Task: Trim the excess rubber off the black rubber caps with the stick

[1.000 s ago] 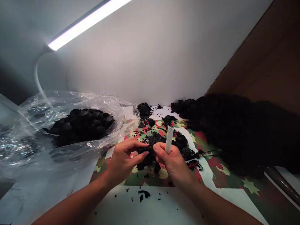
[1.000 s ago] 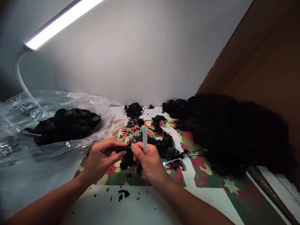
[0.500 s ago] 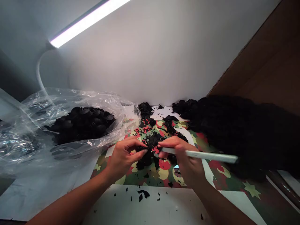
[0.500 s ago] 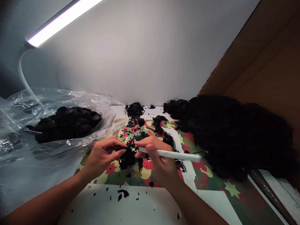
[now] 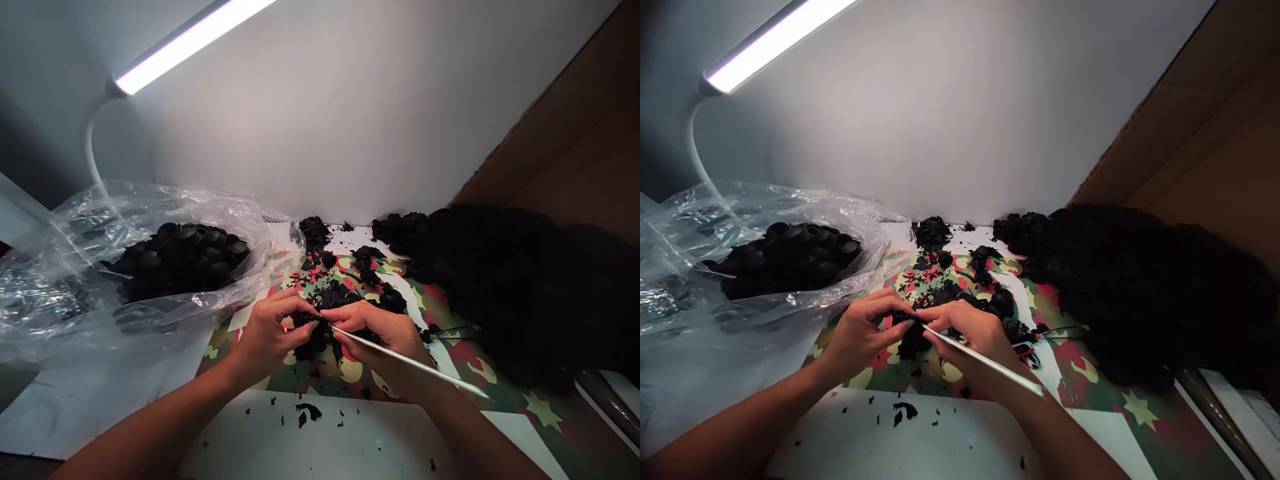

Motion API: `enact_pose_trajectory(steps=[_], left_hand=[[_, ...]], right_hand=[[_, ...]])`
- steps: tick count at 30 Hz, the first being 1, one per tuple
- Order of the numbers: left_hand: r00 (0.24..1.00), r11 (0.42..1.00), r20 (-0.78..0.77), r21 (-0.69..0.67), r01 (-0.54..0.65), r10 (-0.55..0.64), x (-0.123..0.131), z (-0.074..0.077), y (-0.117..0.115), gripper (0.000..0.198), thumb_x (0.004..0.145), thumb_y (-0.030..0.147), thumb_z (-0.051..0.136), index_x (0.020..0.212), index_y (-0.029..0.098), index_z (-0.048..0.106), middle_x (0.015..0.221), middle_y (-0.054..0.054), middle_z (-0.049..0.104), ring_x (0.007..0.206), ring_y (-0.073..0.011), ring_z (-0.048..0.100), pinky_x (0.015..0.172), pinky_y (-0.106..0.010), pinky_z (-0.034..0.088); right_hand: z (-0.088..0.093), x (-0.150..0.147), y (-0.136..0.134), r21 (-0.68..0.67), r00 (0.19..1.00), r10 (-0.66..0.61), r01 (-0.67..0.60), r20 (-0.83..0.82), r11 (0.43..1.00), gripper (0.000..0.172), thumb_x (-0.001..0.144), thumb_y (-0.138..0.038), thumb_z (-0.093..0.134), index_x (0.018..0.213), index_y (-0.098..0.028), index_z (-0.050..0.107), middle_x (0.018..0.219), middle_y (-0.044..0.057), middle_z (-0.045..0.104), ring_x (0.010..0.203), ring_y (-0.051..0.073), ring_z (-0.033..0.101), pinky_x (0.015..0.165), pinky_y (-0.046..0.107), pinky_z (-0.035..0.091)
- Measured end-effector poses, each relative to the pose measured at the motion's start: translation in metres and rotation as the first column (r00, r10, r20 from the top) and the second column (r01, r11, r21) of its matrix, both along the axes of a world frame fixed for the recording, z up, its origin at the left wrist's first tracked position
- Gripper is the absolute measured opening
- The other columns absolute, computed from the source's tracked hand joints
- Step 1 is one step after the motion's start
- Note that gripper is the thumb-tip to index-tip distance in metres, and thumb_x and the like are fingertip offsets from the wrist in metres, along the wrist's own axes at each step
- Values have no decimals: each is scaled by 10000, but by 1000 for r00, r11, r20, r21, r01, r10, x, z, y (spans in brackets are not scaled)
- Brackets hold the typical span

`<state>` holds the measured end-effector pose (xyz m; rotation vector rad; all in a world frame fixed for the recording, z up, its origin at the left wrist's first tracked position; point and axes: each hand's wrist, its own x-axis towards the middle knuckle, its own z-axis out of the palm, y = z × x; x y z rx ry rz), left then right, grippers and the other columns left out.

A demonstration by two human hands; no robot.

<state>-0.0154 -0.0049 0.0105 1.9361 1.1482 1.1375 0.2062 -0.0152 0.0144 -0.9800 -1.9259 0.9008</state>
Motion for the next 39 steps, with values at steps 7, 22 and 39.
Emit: enact_pose_trajectory(steps=[7, 22, 39], left_hand=[[1000, 999, -1, 40, -6, 6, 1, -1, 0, 95, 823, 114, 688, 802, 182, 751, 712, -10, 645, 663, -135, 562, 602, -237, 434], [1000, 999, -25, 51, -7, 8, 2, -4, -1, 99, 833, 117, 675, 802, 186, 739, 732, -16, 662, 670, -142, 578, 611, -242, 447], [991, 991, 48, -31, 130, -128, -10, 2, 8, 277, 832, 68, 687, 1026, 248, 769, 1038, -51, 752, 988, -223, 673, 908, -356, 520]], right_hand=[[8, -3, 0, -96, 998, -46, 50, 48, 994, 157, 934, -324, 660, 816, -235, 712, 1021, 65, 805, 652, 173, 665, 571, 283, 471], [9, -5, 1, -145, 998, -56, 58, 18, 988, 183, 933, -340, 650, 805, -224, 709, 967, 72, 807, 692, 196, 687, 564, 295, 470], [-2, -10, 8, -154, 977, -178, 159, -114, 975, 242, 925, -287, 593, 695, -224, 556, 1045, 61, 742, 919, 240, 665, 806, 359, 498]])
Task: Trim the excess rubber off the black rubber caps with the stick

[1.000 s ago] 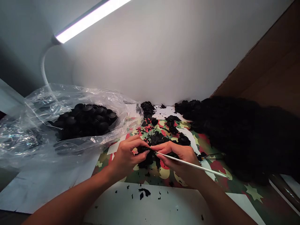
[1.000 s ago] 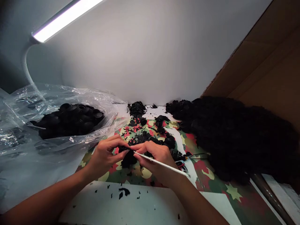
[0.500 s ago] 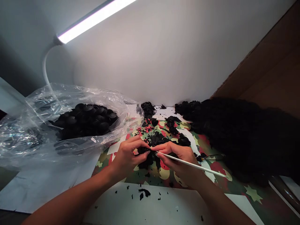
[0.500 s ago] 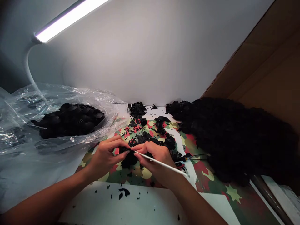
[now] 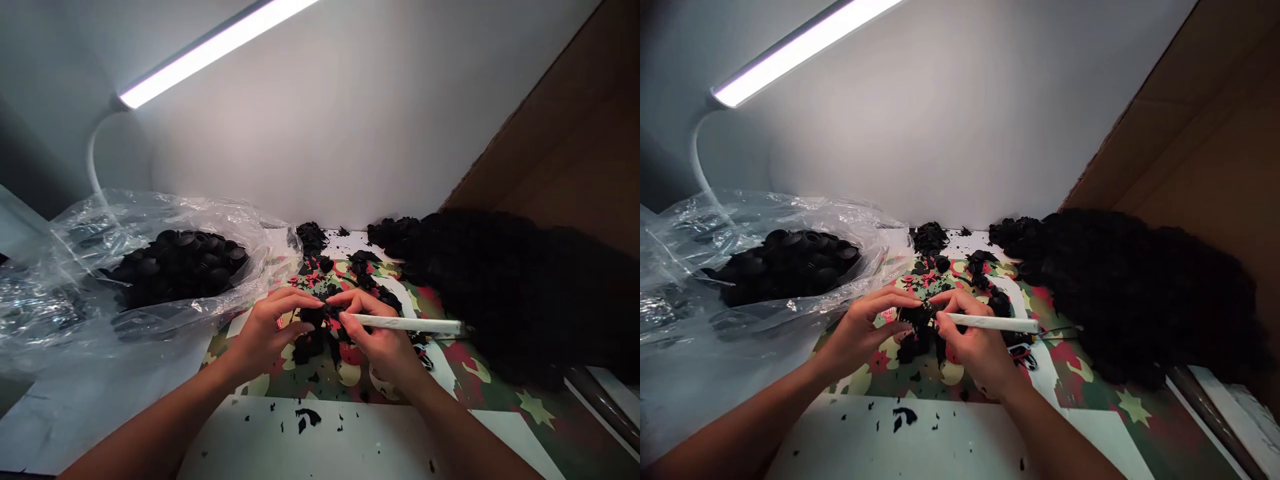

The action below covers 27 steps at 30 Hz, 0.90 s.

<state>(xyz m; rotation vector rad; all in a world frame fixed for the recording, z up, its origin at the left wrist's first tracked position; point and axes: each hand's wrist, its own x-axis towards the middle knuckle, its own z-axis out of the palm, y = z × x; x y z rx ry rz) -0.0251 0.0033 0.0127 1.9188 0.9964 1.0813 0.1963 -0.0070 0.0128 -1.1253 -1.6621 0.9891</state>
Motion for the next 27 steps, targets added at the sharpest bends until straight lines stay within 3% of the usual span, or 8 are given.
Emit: enact_pose_trajectory(steps=[3, 5, 8, 10, 13, 18, 22, 27], left_hand=[[994, 994, 49, -50, 100, -98, -6, 0, 3, 444, 840, -5, 607, 1154, 288, 721, 1145, -45, 749, 1109, -236, 657, 1009, -412, 486], [981, 978, 94, -101, 181, -171, -9, -1, 3, 606, 861, -23, 553, 1353, 331, 588, 1194, -42, 739, 1148, -224, 651, 1033, -420, 475], [947, 943, 141, -126, 306, -289, -11, -3, 1, 805, 871, -53, 503, 1532, 376, 341, 1220, -39, 725, 1208, -204, 625, 1083, -421, 440], [939, 941, 157, -99, 323, -306, -10, -4, 0, 837, 865, -63, 507, 1548, 379, 310, 1190, -31, 729, 1209, -196, 624, 1140, -432, 388], [944, 955, 193, -81, 286, -266, -9, -6, -3, 799, 867, -48, 510, 1539, 353, 351, 1176, -37, 730, 1221, -201, 620, 1210, -464, 294], [951, 912, 240, -312, 266, -195, -4, -8, -3, 653, 889, 133, 612, 1505, 293, 466, 1434, -121, 580, 1332, -288, 545, 1096, -437, 462], [982, 868, 142, -463, 180, -128, 2, -12, 2, 549, 769, 214, 785, 1309, 215, 685, 1222, -106, 693, 1153, -300, 648, 1005, -429, 532], [977, 818, 185, -543, 190, -104, 3, -14, 4, 510, 713, 235, 845, 1209, 201, 735, 1077, -71, 732, 999, -258, 686, 874, -371, 573]], right_hand=[[-3, 1, 3, -44, 986, 53, -61, -160, 997, 152, 918, -252, 525, 778, -223, 576, 1093, 62, 702, 1059, 254, 617, 905, 378, 472], [-6, -1, 3, -71, 978, 57, -72, -203, 995, 166, 943, -257, 476, 944, -226, 639, 986, 53, 677, 999, 236, 613, 898, 370, 468], [-7, -6, 0, -184, 986, 83, -109, -144, 977, 285, 1011, -378, 451, 1157, -239, 653, 743, -5, 560, 691, 173, 537, 682, 298, 457], [-6, -10, -2, -273, 981, 150, -179, -124, 945, 347, 1018, -481, 458, 1165, -241, 661, 682, -32, 476, 564, 135, 406, 537, 255, 367], [-5, -14, -4, -318, 971, 180, -222, -156, 922, 363, 971, -548, 540, 929, -207, 658, 667, -48, 407, 543, 106, 317, 484, 232, 279], [-9, -17, -4, -203, 996, 60, -71, -59, 977, 304, 924, -437, 639, 758, -190, 575, 664, -46, 470, 593, 108, 385, 542, 231, 318], [-8, -21, -7, -106, 1000, 21, -19, 12, 994, 306, 950, -398, 581, 729, -185, 578, 657, -34, 504, 609, 117, 405, 551, 239, 320], [-7, -21, -8, -138, 1000, 5, -6, -12, 990, 292, 954, -417, 571, 762, -197, 569, 654, -45, 483, 575, 112, 410, 546, 240, 339]])
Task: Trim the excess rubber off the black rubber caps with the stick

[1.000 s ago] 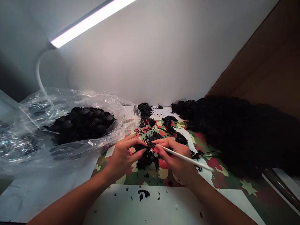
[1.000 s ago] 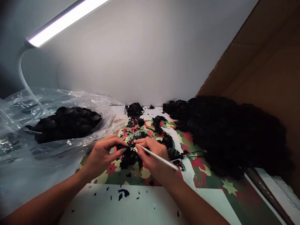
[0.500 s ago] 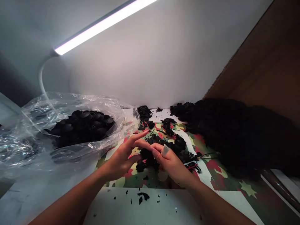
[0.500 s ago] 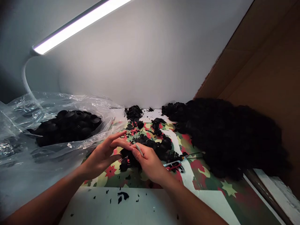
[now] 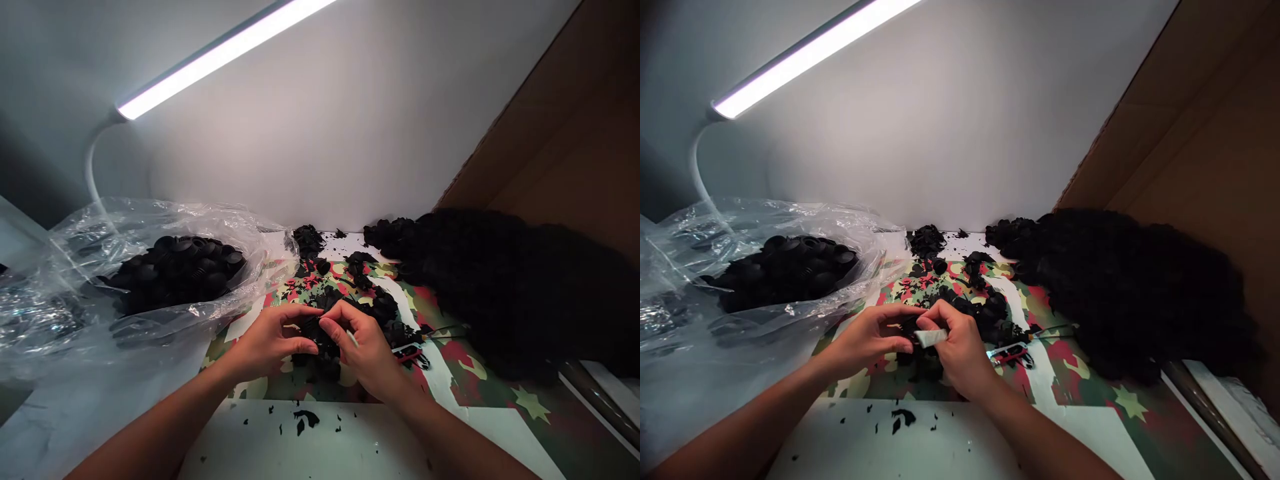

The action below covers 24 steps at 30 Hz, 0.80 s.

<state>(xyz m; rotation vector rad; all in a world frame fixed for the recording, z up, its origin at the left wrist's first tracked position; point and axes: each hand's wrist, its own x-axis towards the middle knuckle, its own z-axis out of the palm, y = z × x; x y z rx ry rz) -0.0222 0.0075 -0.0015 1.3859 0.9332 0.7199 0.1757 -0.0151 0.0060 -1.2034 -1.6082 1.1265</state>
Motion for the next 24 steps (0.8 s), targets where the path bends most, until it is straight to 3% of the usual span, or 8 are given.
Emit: enact_pose_trajectory(steps=[4, 8, 11, 15, 20, 24], left_hand=[[997, 998, 75, -54, 36, -32, -1, 6, 0, 477, 684, 174, 850, 1149, 211, 752, 1056, -43, 741, 969, -204, 681, 840, -284, 551], [999, 999, -42, -46, -16, 14, 3, 12, -5, 326, 697, 182, 823, 1017, 191, 764, 844, 2, 703, 759, -155, 642, 628, -229, 504], [978, 987, -177, 134, -84, 107, 7, 11, -9, 190, 711, 220, 824, 882, 182, 748, 761, 18, 663, 696, -142, 583, 601, -236, 463], [948, 909, -234, 404, -106, 214, 11, 7, -11, 155, 717, 231, 841, 802, 173, 724, 767, 5, 685, 708, -146, 573, 656, -259, 452], [956, 871, -161, 470, -143, 244, 7, 13, -12, 177, 689, 68, 831, 795, 173, 736, 792, 5, 719, 753, -148, 631, 704, -246, 477], [930, 869, -238, 475, -140, 279, 4, 15, -13, 260, 615, -43, 822, 732, 177, 749, 678, 41, 690, 671, -125, 605, 634, -214, 443]], right_hand=[[0, 2, 2, 10, 1000, 30, -30, 0, 1000, 250, 965, -374, 559, 790, -197, 583, 686, -39, 512, 606, 117, 446, 581, 240, 371], [-1, 3, 3, 51, 995, 79, -83, 66, 995, 238, 987, -341, 508, 818, -195, 589, 704, -32, 529, 636, 124, 453, 592, 238, 371], [-4, 2, 4, 58, 983, 119, -128, 143, 990, 147, 953, -322, 581, 862, -208, 562, 724, -39, 545, 639, 126, 470, 591, 231, 381], [-9, -1, 0, 182, 922, 80, -159, 378, 970, 150, 900, -216, 657, 892, -229, 508, 755, -32, 592, 637, 144, 497, 582, 231, 374], [-7, -4, -7, 479, 818, -111, -215, 565, 851, 78, 996, -187, 534, 921, -206, 523, 677, -10, 619, 580, 162, 485, 603, 263, 340], [-4, -2, -5, 562, 784, -116, -324, 610, 761, 210, 1035, -155, 443, 866, -195, 562, 615, -20, 610, 527, 143, 451, 605, 287, 273]])
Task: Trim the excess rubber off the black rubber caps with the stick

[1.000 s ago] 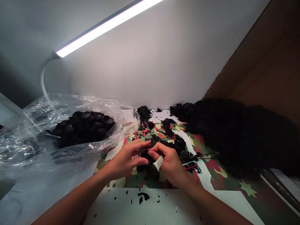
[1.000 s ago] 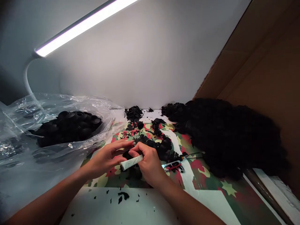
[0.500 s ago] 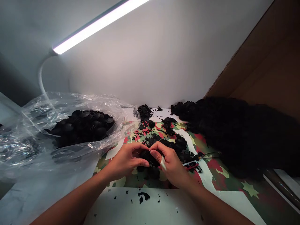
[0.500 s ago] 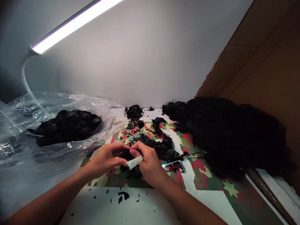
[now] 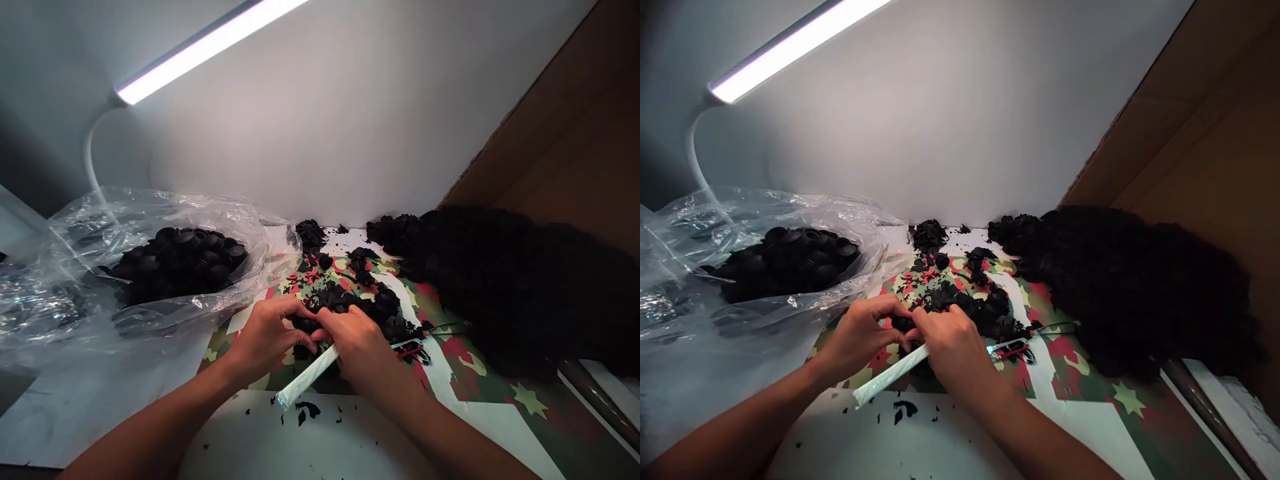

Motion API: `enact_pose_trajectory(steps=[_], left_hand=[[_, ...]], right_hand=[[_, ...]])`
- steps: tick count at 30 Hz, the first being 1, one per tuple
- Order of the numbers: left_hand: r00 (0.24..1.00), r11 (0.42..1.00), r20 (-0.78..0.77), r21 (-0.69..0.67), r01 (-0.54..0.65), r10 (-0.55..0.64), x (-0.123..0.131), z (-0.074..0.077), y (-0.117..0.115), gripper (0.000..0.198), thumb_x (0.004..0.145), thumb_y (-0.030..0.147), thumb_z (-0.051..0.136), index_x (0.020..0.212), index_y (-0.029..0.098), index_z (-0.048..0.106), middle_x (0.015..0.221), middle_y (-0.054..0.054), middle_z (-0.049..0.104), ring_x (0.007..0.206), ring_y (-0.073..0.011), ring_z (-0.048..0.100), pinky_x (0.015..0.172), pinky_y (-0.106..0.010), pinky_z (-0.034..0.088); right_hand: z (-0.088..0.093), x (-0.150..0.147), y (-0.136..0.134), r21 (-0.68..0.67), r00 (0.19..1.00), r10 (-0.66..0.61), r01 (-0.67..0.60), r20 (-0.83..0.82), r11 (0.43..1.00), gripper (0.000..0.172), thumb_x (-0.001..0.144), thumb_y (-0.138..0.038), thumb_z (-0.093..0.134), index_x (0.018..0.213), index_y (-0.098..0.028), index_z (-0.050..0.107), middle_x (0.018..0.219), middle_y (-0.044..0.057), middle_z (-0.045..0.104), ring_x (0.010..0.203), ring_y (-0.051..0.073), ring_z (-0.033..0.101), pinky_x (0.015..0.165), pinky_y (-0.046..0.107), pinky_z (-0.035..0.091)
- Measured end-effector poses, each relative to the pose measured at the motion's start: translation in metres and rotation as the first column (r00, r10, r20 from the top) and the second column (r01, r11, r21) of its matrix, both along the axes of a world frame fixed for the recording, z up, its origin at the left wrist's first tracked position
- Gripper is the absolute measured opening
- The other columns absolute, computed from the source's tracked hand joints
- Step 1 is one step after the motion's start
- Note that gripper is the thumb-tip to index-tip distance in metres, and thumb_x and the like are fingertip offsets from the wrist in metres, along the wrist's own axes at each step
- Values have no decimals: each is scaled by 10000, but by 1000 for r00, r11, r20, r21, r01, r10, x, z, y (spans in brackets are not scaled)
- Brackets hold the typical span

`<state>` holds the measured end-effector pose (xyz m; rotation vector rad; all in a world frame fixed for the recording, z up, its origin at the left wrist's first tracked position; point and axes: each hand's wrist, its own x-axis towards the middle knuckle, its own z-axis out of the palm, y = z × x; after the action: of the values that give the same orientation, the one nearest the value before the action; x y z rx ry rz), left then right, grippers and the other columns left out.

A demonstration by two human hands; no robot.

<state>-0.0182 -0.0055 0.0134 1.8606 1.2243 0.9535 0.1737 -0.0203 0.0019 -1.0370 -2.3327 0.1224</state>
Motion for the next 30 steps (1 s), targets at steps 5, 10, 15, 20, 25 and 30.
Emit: enact_pose_trajectory(steps=[5, 10, 15, 20, 25, 30], left_hand=[[999, 999, -48, 54, 9, -6, 1, 1, 1, 317, 576, -148, 759, 614, 164, 715, 604, 60, 674, 602, -90, 572, 589, -179, 415], [1000, 1000, 5, -13, 10, -9, 3, 9, -3, 288, 608, -123, 750, 619, 164, 727, 595, 47, 702, 577, -92, 585, 576, -186, 423], [942, 941, 323, -284, 186, -88, 0, 11, -8, 122, 668, 76, 819, 686, 163, 736, 647, 1, 735, 629, -149, 668, 617, -237, 507], [811, 760, 552, -440, 478, -191, -12, 3, 2, 292, 597, 292, 932, 669, 149, 689, 656, -24, 716, 601, -163, 677, 575, -253, 531], [761, 598, 579, -510, 618, -292, -29, 6, 14, 353, 589, 391, 948, 707, 142, 727, 667, -43, 708, 578, -137, 640, 544, -236, 521], [805, 771, 573, -442, 459, -152, -23, 8, 14, 322, 605, 323, 945, 726, 129, 719, 665, -28, 705, 563, -123, 663, 577, -226, 547]], right_hand=[[-1, 3, 6, 133, 996, 74, -81, 59, 988, 352, 1064, -198, 399, 762, -183, 580, 567, -26, 528, 509, 131, 382, 601, 301, 225], [-2, 3, 2, 117, 982, 164, -154, -88, 981, 418, 1073, -253, 393, 666, -190, 468, 566, -42, 454, 522, 119, 315, 594, 300, 217], [8, 3, -3, -540, 899, 24, -284, -437, 793, 496, 1061, -545, 312, 716, -213, 441, 655, -44, 392, 582, 122, 345, 547, 246, 287], [11, 2, -4, -683, 793, -4, -522, -609, 511, 551, 944, -720, 426, 711, -221, 425, 665, -47, 311, 597, 123, 286, 524, 251, 273], [3, 14, 1, -621, 635, -152, -628, -757, 468, 553, 926, -678, 497, 658, -246, 281, 582, -77, 234, 539, 114, 227, 506, 264, 244], [0, 21, 12, -636, 886, 38, -361, -463, 682, 502, 1030, -499, 426, 653, -190, 541, 658, -15, 456, 604, 132, 400, 573, 267, 337]])
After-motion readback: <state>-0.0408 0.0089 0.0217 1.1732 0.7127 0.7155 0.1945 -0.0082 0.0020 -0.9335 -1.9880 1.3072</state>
